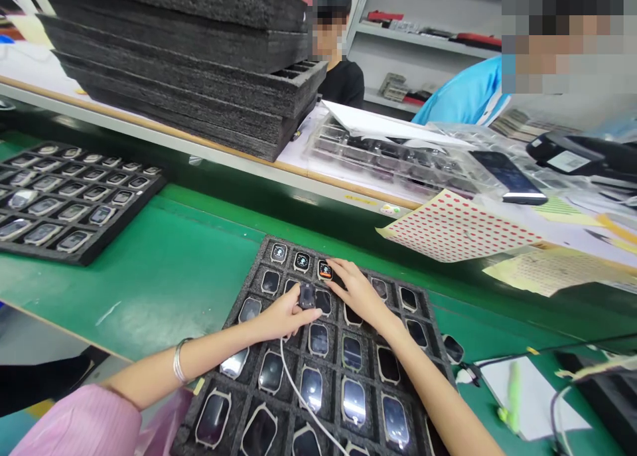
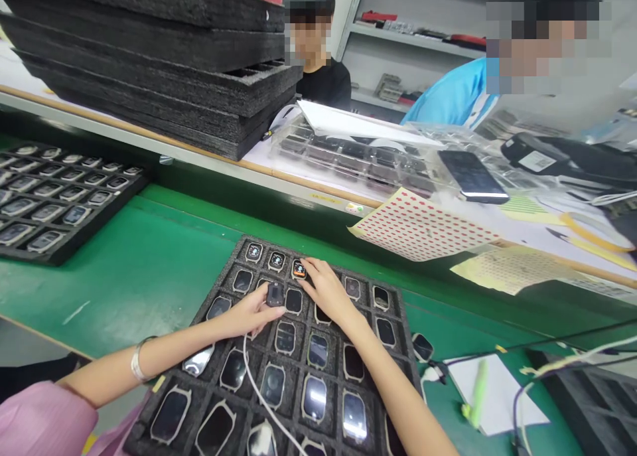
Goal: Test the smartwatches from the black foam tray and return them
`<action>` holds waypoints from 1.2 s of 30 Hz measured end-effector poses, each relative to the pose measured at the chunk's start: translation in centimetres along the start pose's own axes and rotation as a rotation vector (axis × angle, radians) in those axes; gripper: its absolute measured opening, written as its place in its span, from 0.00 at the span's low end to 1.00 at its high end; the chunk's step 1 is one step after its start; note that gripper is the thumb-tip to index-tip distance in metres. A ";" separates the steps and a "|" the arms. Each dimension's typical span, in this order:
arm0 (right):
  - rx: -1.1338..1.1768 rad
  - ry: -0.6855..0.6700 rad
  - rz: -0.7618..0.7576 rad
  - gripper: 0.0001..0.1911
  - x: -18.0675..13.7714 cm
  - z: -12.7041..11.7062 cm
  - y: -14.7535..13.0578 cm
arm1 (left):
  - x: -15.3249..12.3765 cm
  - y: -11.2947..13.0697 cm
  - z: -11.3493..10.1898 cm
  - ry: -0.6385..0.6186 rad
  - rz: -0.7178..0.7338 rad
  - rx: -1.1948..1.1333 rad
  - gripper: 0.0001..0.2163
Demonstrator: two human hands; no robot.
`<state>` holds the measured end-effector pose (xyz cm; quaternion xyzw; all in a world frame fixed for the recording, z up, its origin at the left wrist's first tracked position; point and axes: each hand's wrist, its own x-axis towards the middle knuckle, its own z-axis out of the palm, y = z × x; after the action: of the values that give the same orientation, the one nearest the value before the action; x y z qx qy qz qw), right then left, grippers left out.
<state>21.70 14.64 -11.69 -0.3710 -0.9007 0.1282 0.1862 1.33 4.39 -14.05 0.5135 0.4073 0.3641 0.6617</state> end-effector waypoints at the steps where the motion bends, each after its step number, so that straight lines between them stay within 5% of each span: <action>1: -0.031 -0.026 0.007 0.18 -0.3 -0.7 0.2 | 0.0 0.0 0.0 0.000 -0.001 -0.003 0.19; 9: -0.216 -0.208 0.089 0.16 -2.2 -4.2 2.8 | 0.7 -0.6 0.1 -0.013 -0.012 -0.060 0.21; 15: -0.193 -0.119 0.064 0.12 -1.1 -4.2 3.9 | 1.8 0.1 0.1 -0.026 -0.018 -0.080 0.25; 19: 0.036 0.026 0.047 0.14 -0.9 -4.5 0.1 | 1.7 0.8 -0.1 -0.039 0.005 -0.147 0.25; 25: 0.192 -0.029 -0.148 0.19 -1.7 -1.5 -6.7 | 0.5 0.9 -0.3 -0.061 0.003 -0.189 0.27; 36: 0.123 -0.036 -0.179 0.19 -2.0 0.1 -6.2 | 0.8 -0.9 0.0 -0.006 0.048 -0.142 0.22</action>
<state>19.06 8.93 -10.00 -0.2744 -0.9239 0.1730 0.2031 1.69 4.92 -15.02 0.4759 0.3660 0.4065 0.6887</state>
